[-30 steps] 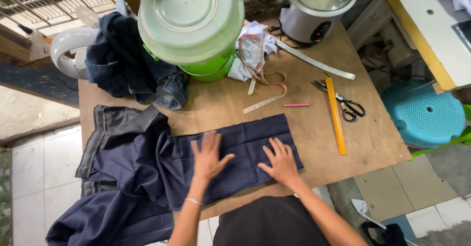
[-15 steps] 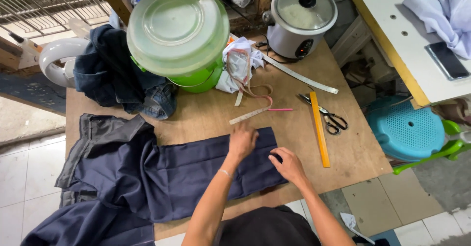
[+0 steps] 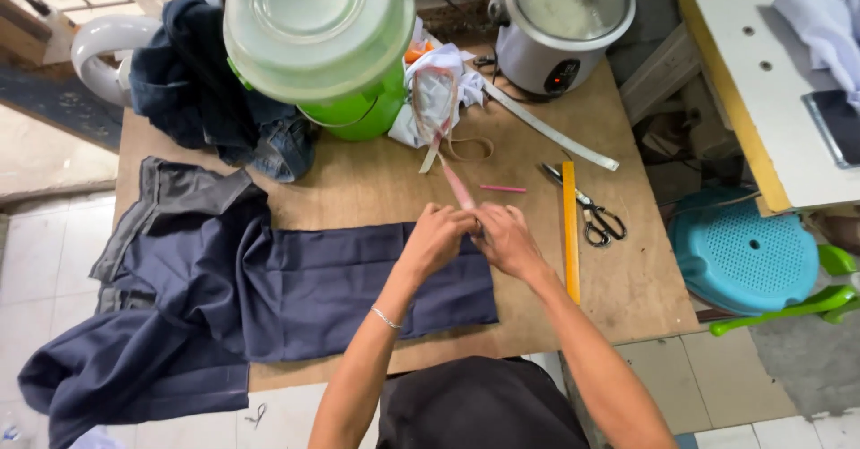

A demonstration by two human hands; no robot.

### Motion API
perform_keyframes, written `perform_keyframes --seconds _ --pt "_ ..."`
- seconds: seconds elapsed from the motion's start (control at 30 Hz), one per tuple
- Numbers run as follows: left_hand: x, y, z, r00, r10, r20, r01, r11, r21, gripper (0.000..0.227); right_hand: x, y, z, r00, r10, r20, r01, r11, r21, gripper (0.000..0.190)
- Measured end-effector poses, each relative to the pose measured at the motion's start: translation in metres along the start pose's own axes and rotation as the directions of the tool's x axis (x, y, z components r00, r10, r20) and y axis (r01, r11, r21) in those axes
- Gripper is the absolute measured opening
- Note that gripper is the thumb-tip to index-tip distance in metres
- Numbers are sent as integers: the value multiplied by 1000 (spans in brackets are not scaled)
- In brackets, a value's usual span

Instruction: Measuring and marking various dimensions of a pair of pants on a workbench using a tape measure and ruler.

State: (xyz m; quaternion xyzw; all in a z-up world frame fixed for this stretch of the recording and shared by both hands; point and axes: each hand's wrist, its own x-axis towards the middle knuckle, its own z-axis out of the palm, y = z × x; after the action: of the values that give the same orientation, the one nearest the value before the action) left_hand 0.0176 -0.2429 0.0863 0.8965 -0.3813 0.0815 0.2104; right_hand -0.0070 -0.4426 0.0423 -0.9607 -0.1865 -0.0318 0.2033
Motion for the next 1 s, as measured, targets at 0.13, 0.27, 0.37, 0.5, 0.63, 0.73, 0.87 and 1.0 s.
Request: perform_keyframes --seconds 0.13,0.27,0.37,0.5,0.63,0.73,0.87,1.0 --pt "-12 -30 -38 997 -69 30 67 997 46 23 -11 26 -13 985 -117 -126 120 993 19 20" --pt "-33 -88 -59 964 -220 -148 235 967 95 30 -41 71 -52 970 -39 -239 -63 911 -407 14" --pt "-48 -109 -93 870 -327 -369 388 916 105 31 -69 91 -79 936 96 -339 -259 839 -479 13" --pt "-35 -92 -125 824 -410 -390 347 911 -222 25 -68 77 -63 917 202 -343 -287 932 -220 19" --pt "2 -24 -133 955 -295 -29 274 918 -288 33 -73 32 -35 668 644 374 -528 764 -371 9" --pt "26 23 -137 810 -70 582 253 937 -240 14 -54 -55 -84 715 573 400 -435 813 -387 98" --pt "33 13 -74 832 132 538 162 871 -464 21 -48 -119 -87 840 404 363 -519 400 755 49" --pt "25 -22 -22 900 -100 423 278 880 -384 26 -92 -65 31 642 651 406 -542 11 840 39"
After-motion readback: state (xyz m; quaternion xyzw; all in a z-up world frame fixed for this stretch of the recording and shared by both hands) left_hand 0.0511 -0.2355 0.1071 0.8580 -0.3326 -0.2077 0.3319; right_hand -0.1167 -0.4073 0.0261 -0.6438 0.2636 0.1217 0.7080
